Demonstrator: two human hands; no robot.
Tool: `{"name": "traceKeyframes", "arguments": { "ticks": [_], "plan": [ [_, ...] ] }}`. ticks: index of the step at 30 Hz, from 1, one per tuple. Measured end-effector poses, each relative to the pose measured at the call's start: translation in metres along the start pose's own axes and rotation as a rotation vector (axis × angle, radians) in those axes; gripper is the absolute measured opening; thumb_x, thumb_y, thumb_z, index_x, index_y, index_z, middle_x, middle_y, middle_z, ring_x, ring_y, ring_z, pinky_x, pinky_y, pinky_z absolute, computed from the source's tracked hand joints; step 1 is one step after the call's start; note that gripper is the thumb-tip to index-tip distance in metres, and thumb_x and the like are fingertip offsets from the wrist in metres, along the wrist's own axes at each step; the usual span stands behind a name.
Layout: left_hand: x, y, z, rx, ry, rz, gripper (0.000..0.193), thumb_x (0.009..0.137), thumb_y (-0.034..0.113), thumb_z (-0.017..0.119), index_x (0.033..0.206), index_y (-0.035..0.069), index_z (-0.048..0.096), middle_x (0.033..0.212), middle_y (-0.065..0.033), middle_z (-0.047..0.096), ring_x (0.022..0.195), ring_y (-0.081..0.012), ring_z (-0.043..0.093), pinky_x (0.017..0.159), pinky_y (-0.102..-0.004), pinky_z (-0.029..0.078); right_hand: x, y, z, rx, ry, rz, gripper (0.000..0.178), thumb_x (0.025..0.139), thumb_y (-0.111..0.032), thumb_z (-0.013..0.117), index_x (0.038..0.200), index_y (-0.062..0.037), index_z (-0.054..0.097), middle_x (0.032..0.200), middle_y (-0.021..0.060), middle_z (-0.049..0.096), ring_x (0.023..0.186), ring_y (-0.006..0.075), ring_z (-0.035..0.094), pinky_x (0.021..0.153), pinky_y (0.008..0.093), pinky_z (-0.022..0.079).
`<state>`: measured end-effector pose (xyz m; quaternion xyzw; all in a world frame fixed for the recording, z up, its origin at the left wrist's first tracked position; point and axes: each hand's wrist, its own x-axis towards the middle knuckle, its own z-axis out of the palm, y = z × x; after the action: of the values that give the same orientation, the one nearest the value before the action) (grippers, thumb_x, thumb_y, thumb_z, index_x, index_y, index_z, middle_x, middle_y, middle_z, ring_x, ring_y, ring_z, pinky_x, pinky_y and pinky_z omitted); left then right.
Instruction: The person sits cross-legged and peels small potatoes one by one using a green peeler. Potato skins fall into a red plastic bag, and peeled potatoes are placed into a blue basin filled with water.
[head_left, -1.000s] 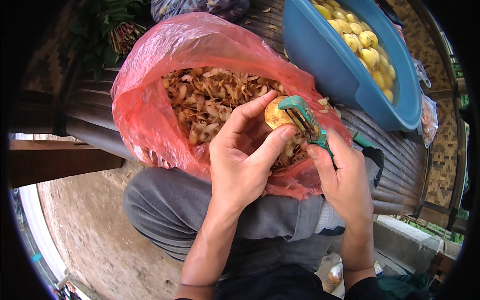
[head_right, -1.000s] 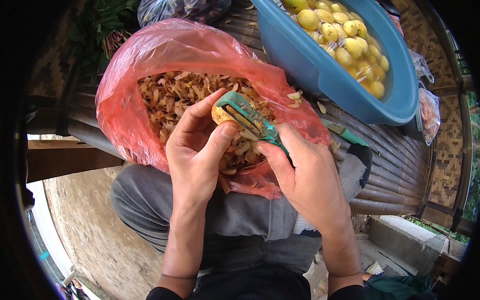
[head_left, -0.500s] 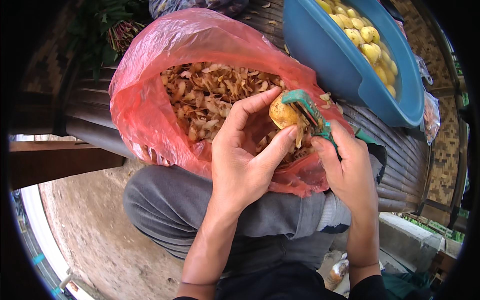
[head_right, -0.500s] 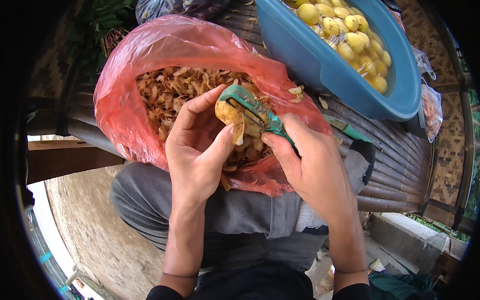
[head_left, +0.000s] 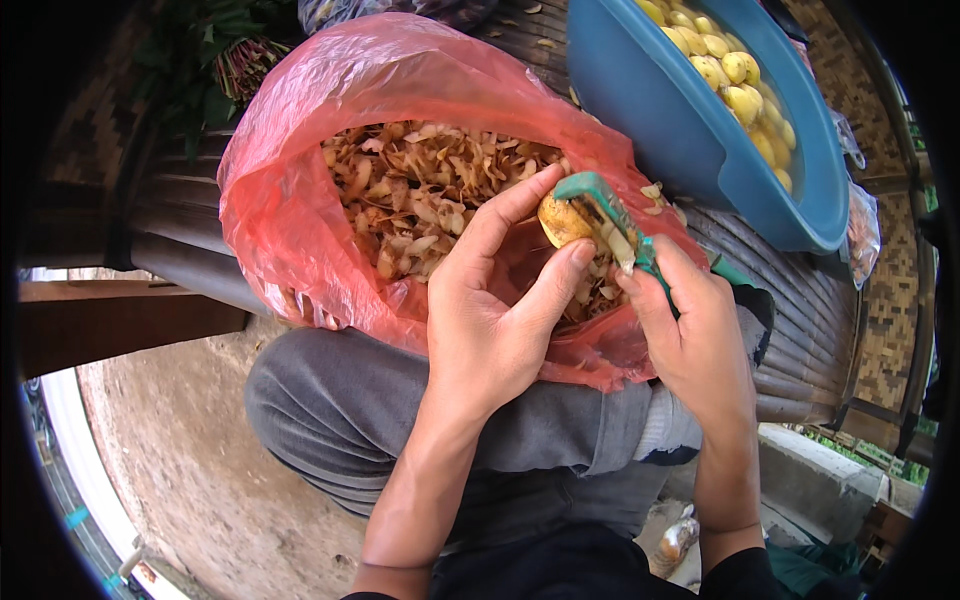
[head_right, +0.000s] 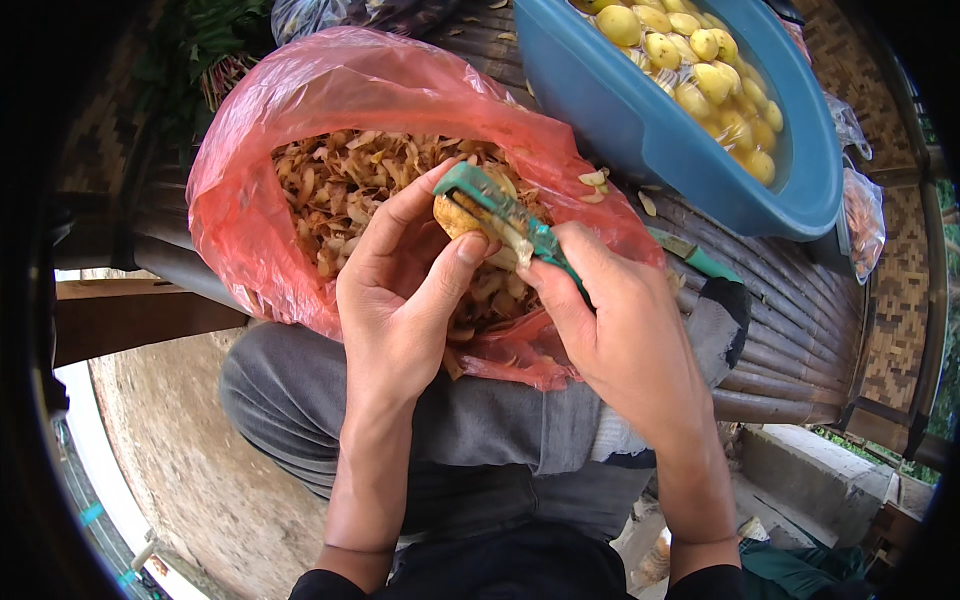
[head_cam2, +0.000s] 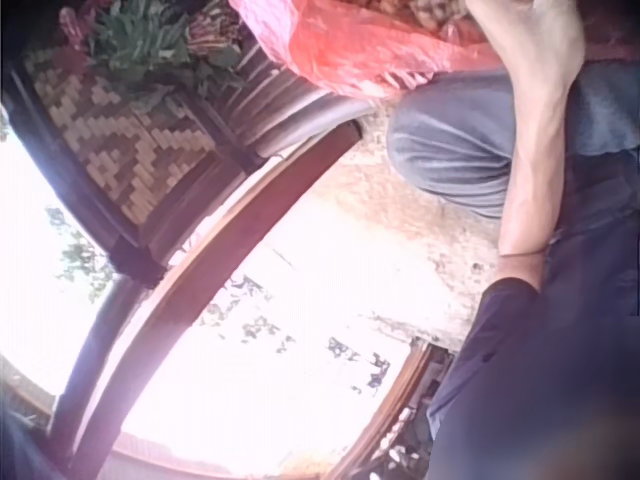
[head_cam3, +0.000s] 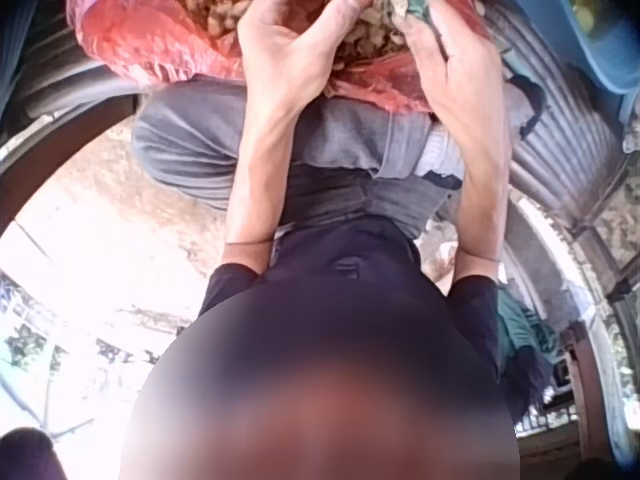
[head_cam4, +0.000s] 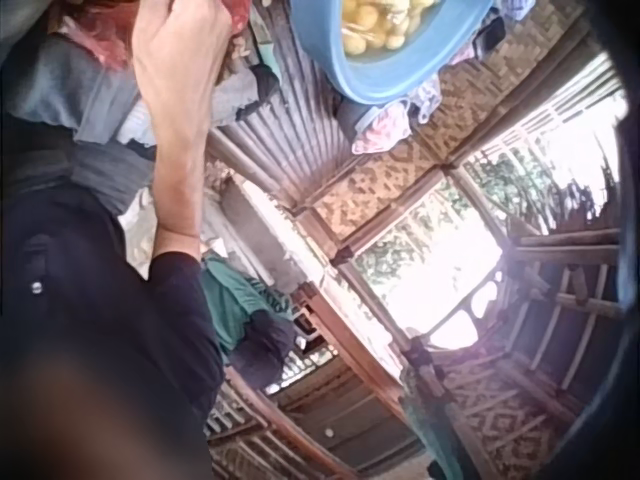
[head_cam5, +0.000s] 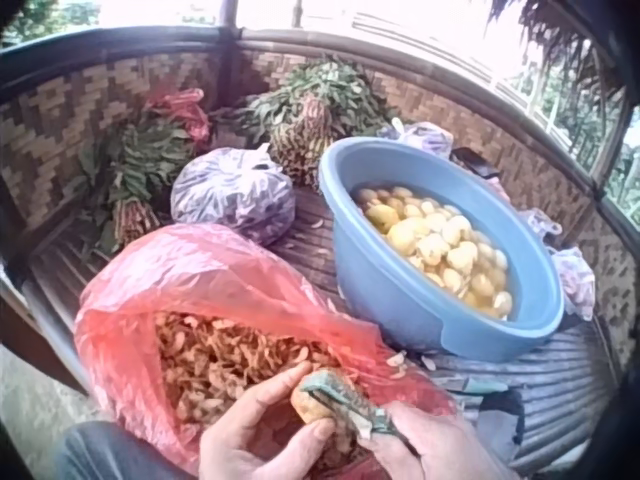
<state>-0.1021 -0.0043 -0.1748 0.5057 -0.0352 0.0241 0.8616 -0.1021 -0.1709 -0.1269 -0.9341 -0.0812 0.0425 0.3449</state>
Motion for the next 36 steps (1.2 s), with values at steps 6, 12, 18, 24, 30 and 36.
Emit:
{"name": "traceKeyframes", "arguments": {
  "ticks": [6, 12, 18, 24, 30, 36],
  "plan": [
    [0.000, -0.001, 0.002, -0.062, -0.050, -0.052, 0.053, 0.092, -0.004, 0.063, 0.141, -0.005, 0.044, 0.130, -0.0150, 0.058, 0.116, -0.0214, 0.061, 0.097, -0.0329, 0.053, 0.010, 0.001, -0.001, 0.133, 0.127, 0.070, 0.023, 0.100, -0.020, 0.057, 0.106, 0.0025, 0.059, 0.080, 0.0211, 0.062, 0.070, 0.0366, 0.060, 0.067, 0.0382, 0.049],
    [0.002, 0.000, 0.000, -0.159, -0.028, -0.093, 0.049, 0.093, 0.001, 0.064, 0.140, -0.002, 0.047, 0.126, -0.0129, 0.060, 0.106, -0.0170, 0.064, 0.085, -0.0301, 0.058, -0.008, -0.001, 0.000, 0.153, 0.021, -0.073, 0.019, 0.097, -0.016, 0.062, 0.101, 0.0022, 0.058, 0.081, 0.0184, 0.061, 0.068, 0.0322, 0.056, 0.067, 0.0362, 0.048],
    [0.001, 0.001, -0.003, -0.120, 0.021, -0.156, 0.046, 0.091, -0.001, 0.069, 0.133, -0.004, 0.050, 0.118, -0.0120, 0.065, 0.106, -0.0149, 0.065, 0.091, -0.0279, 0.054, -0.009, -0.009, -0.006, 0.087, -0.019, -0.068, 0.018, 0.095, -0.013, 0.063, 0.104, 0.0024, 0.060, 0.085, 0.0208, 0.063, 0.076, 0.0397, 0.060, 0.068, 0.0394, 0.048],
    [-0.002, -0.002, 0.003, -0.094, 0.006, -0.037, 0.046, 0.090, -0.003, 0.068, 0.131, -0.004, 0.049, 0.122, -0.0125, 0.062, 0.109, -0.0157, 0.064, 0.092, -0.0282, 0.055, 0.006, -0.002, -0.002, -0.070, 0.103, 0.036, 0.022, 0.098, -0.017, 0.060, 0.110, 0.0012, 0.060, 0.089, 0.0240, 0.066, 0.083, 0.0439, 0.063, 0.071, 0.0417, 0.049],
    [0.001, -0.003, 0.000, -0.121, -0.010, 0.005, 0.048, 0.090, -0.004, 0.066, 0.135, -0.006, 0.047, 0.129, -0.0158, 0.058, 0.114, -0.0211, 0.062, 0.098, -0.0348, 0.054, -0.003, 0.005, -0.002, 0.185, 0.067, 0.123, 0.029, 0.102, -0.025, 0.056, 0.107, 0.0028, 0.062, 0.084, 0.0187, 0.066, 0.072, 0.0240, 0.063, 0.072, 0.0327, 0.049],
    [0.000, -0.001, -0.001, -0.115, -0.014, -0.064, 0.046, 0.091, -0.003, 0.067, 0.134, -0.004, 0.051, 0.114, -0.0093, 0.066, 0.100, -0.0123, 0.066, 0.088, -0.0254, 0.054, -0.014, 0.000, -0.001, 0.110, 0.000, 0.047, 0.026, 0.099, -0.023, 0.060, 0.097, 0.0030, 0.059, 0.081, 0.0185, 0.063, 0.067, 0.0270, 0.060, 0.062, 0.0335, 0.046]
  ]
}}
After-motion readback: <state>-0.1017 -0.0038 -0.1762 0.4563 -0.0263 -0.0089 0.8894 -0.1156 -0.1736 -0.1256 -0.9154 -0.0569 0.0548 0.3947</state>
